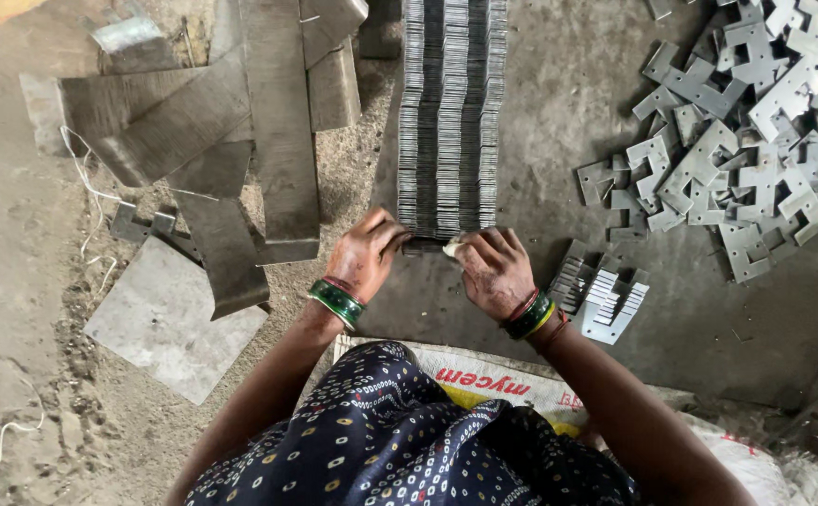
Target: The person stacks L-shaped metal sheets into a vertical frame, picking them up from a pile on the floor and aligning them onto two parallel rods within the frame.
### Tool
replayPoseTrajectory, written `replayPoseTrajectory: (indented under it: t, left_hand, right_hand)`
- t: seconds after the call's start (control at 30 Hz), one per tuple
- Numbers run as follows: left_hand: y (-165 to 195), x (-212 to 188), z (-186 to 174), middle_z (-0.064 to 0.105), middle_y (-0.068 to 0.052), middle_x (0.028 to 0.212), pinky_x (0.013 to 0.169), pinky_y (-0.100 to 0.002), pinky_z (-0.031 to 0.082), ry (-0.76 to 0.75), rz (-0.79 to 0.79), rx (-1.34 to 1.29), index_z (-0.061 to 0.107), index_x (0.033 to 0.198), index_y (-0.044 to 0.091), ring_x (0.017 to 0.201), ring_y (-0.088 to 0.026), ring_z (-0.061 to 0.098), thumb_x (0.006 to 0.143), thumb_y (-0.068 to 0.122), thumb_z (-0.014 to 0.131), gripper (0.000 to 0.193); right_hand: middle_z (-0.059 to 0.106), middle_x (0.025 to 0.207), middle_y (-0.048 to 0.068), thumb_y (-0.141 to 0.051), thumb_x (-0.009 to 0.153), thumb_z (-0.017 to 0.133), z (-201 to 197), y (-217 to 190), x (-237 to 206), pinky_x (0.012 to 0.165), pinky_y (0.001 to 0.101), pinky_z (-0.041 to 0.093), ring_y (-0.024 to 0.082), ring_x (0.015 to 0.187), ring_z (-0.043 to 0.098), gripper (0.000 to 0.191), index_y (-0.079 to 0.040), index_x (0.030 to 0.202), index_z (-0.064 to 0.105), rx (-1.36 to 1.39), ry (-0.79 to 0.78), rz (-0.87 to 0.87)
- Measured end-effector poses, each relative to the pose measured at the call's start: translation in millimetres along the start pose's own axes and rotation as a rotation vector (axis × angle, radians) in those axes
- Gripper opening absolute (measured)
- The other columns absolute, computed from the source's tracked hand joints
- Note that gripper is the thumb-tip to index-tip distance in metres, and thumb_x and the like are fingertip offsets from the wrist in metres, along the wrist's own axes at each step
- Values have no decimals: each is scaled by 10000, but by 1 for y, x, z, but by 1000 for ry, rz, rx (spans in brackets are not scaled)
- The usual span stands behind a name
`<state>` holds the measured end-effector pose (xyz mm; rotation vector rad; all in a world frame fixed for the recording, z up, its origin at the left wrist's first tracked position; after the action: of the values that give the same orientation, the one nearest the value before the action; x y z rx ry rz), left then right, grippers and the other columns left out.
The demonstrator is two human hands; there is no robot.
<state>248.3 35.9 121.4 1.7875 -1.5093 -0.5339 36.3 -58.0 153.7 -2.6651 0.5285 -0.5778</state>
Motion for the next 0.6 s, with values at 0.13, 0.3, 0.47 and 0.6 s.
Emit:
replayPoseTrajectory:
  t: [0.13, 0.3, 0.47, 0.6]
  left_hand:
    - [-18, 8, 7, 722, -33, 992, 694, -293, 611, -48, -93, -70, 778, 1004, 112, 781, -172, 730, 885, 76, 736, 131]
    - [-38, 16, 7, 755, -27, 926, 642, -279, 585, -99, -131, -56, 804, 963, 126, 743, -158, 712, 829, 149, 821, 138]
    - [-43, 3, 7, 769, -36, 911, 555, -315, 536, -82, -457, -137, 760, 1110, 135, 652, -182, 687, 966, 351, 671, 275]
    - [-15, -9, 24, 479, -250, 1453, 991, -458, 415, 1, -324, -224, 435, 1480, 4, 1264, -345, 458, 1039, 483, 521, 656]
  right_hand:
    - [681, 1134, 57, -12, 712, 675, 2, 5, 3, 946, 457, 459, 268, 1063, 619, 442, -107, 1143, 675, 25, -16, 7]
    - [680, 1137, 79, -1, 681, 664, 4, 7, 5, 991, 467, 446, 285, 1069, 616, 471, -94, 1142, 673, 20, -11, 5]
    - [679, 1162, 93, 4, 681, 666, 6, 5, 6, 999, 471, 439, 289, 1085, 609, 441, -66, 1116, 651, -16, 5, 33]
    - [667, 1118, 90, 4, 672, 668, 6, 7, 9, 985, 471, 436, 293, 1075, 604, 432, -48, 1101, 644, -10, -24, 50]
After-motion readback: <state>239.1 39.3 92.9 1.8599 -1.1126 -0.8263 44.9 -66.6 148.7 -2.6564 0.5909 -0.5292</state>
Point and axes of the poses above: each hand's wrist, its own x-axis towards the middle knuckle, its own z-axis out of the palm, y = z × x, the point moved 2 cm from there along x, towards the middle knuckle
